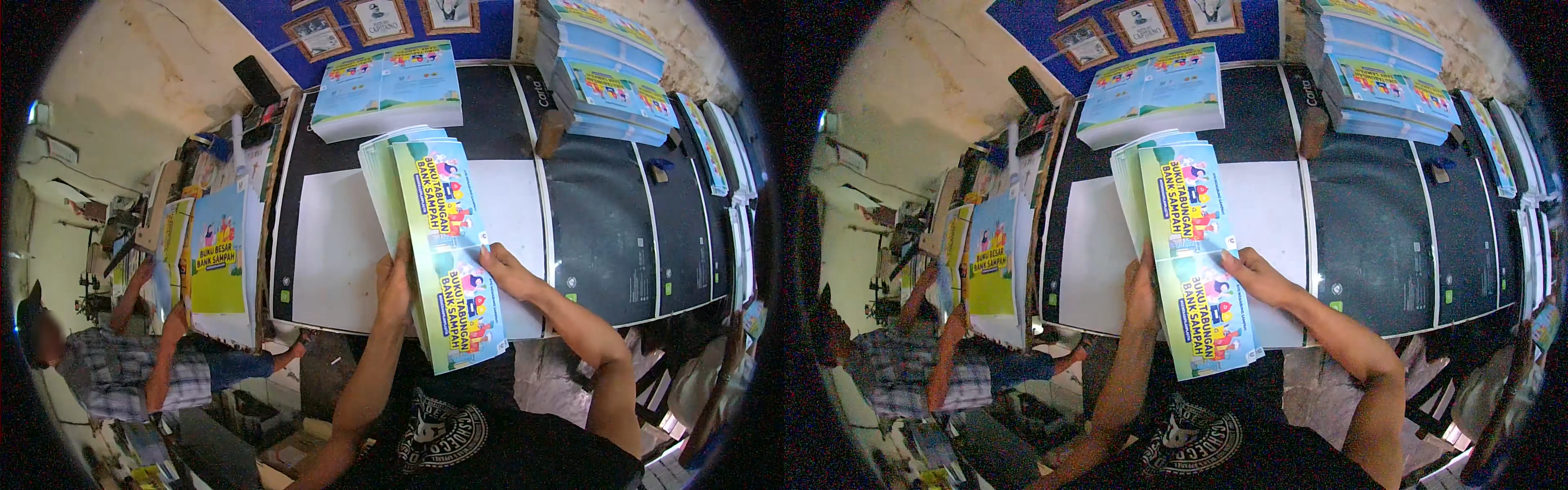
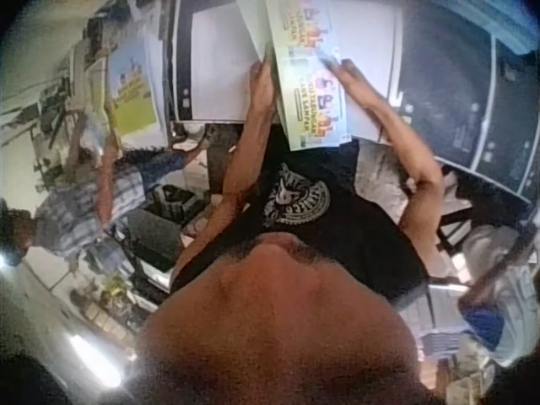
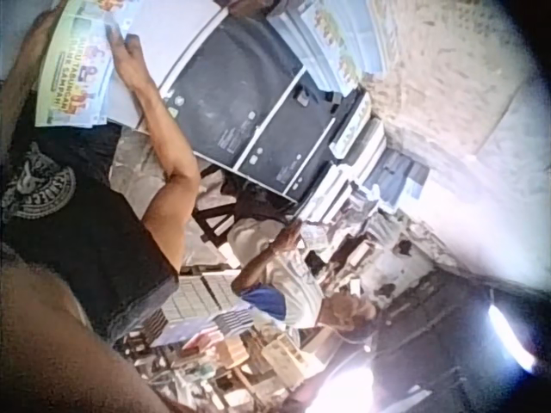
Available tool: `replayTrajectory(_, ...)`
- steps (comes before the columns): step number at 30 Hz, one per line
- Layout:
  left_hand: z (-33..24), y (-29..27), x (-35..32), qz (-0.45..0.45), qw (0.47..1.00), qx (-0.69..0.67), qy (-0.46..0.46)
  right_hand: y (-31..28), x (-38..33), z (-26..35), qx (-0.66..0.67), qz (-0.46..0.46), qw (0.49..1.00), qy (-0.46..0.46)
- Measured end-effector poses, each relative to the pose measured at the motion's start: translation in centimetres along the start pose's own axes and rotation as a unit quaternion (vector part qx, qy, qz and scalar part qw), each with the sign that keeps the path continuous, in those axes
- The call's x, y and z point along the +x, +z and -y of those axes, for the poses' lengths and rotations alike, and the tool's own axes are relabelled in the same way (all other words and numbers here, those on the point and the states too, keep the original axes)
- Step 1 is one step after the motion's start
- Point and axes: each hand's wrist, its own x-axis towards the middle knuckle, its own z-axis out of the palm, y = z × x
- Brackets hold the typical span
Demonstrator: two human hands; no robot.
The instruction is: The person stacks large stacks of booklets on a table, aligns the edges by hand, and folds them to group multiple items together.
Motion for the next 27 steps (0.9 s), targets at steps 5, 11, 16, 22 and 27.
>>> replayTrajectory(5, -0.7, 0.1, -0.1, -0.022, 0.997, 0.069, -0.021, 0.1, -0.1, 0.8, 0.015, 0.028, 0.999, 0.01)
replayTrajectory(11, -0.5, -1.9, 0.4, 0.008, 0.973, 0.202, 0.107, 1.0, -0.3, 2.6, 0.016, -0.012, 1.0, 0.01)
replayTrajectory(16, -1.8, -4.1, -1.2, -0.055, 0.966, 0.214, 0.131, 0.2, -0.1, 2.6, 0.03, 0.031, 0.999, 0.015)
replayTrajectory(22, -6.9, -7.0, -3.3, -0.16, 0.97, 0.12, 0.139, 0.2, 1.4, 0.8, 0.057, -0.067, 0.989, -0.117)
replayTrajectory(27, -6.9, -5.0, -3.2, -0.148, 0.979, 0.052, 0.131, 0.4, 1.6, 0.3, -0.112, -0.082, 0.959, -0.245)
